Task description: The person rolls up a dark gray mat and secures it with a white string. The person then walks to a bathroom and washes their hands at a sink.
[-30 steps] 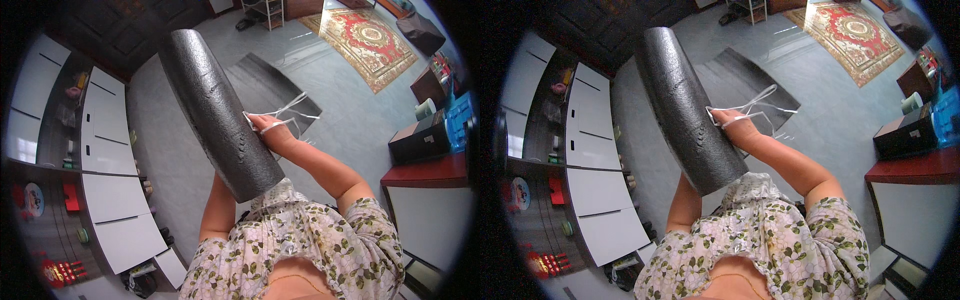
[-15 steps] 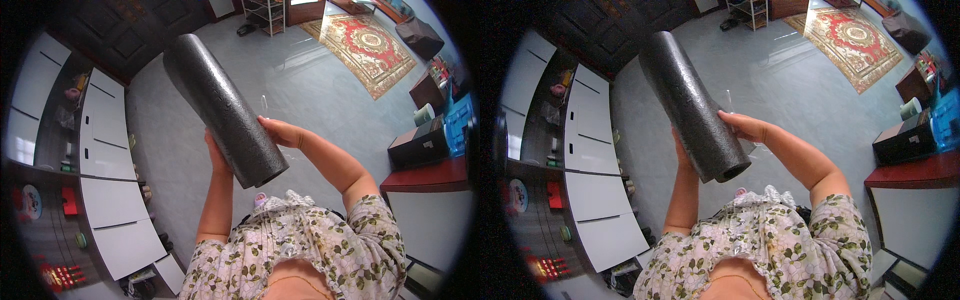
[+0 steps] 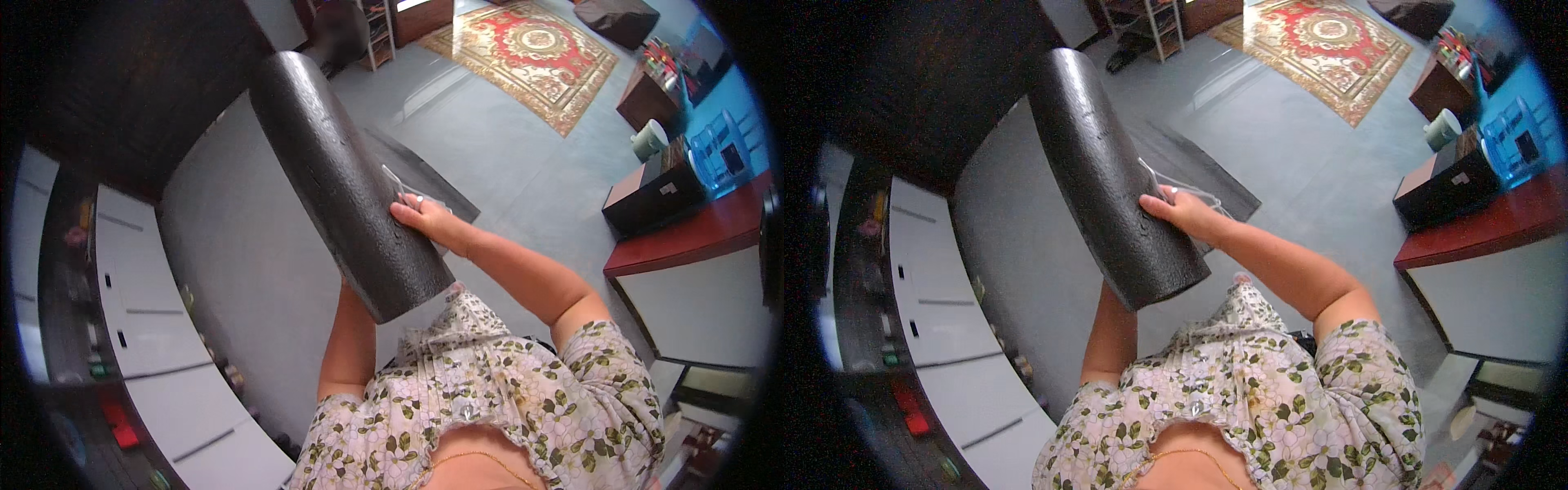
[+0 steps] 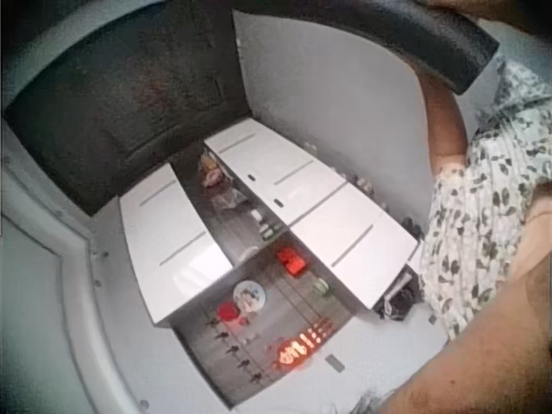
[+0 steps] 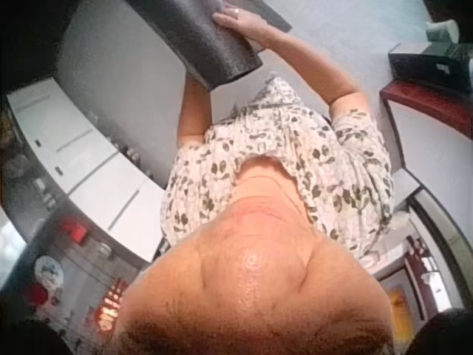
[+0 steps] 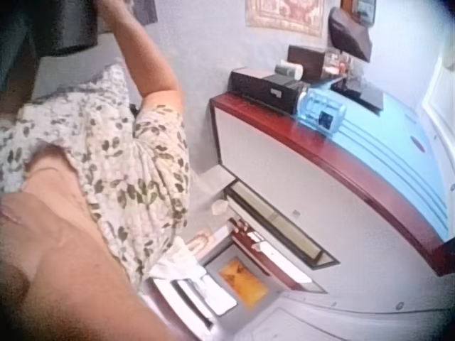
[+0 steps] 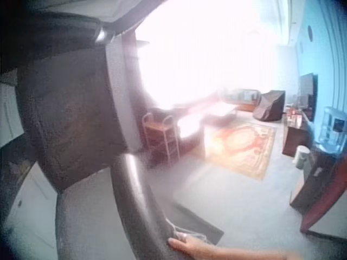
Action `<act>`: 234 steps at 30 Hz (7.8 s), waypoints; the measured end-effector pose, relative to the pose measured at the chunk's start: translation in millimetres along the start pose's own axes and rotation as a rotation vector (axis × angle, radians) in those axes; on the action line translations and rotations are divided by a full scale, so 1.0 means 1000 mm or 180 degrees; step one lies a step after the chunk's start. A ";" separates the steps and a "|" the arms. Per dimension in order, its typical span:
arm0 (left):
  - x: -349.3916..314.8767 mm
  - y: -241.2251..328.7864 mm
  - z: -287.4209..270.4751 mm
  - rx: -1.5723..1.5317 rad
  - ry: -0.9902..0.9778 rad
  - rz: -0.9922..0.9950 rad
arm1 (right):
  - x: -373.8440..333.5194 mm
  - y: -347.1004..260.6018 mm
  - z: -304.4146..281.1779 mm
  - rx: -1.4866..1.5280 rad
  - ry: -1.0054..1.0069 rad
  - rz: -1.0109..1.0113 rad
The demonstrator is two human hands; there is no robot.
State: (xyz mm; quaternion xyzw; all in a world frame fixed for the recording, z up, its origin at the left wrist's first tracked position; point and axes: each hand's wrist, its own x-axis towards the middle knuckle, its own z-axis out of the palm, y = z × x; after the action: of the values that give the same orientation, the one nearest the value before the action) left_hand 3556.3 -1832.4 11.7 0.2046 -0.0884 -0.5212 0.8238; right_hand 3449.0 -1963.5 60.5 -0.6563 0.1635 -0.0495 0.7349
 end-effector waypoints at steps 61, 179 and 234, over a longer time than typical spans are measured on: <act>0.894 -0.174 -0.440 0.1431 0.2648 -0.2001 | 0.656 0.428 -0.655 -0.0230 0.1064 0.1315; 0.945 -0.252 -0.622 0.6973 -0.3372 -0.3729 | 0.531 0.659 -0.639 0.3877 0.2884 0.2734; 0.971 -0.194 -0.623 0.7437 -0.1140 -0.0178 | 0.650 0.635 -0.698 -0.2461 0.2862 0.0586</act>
State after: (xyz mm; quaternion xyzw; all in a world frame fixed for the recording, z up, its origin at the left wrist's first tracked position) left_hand 4048.3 -2621.6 -698.1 0.7598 -0.6211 -0.1633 0.1013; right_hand 3757.4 -2727.5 -735.6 -0.7739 0.5208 -0.1954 0.3028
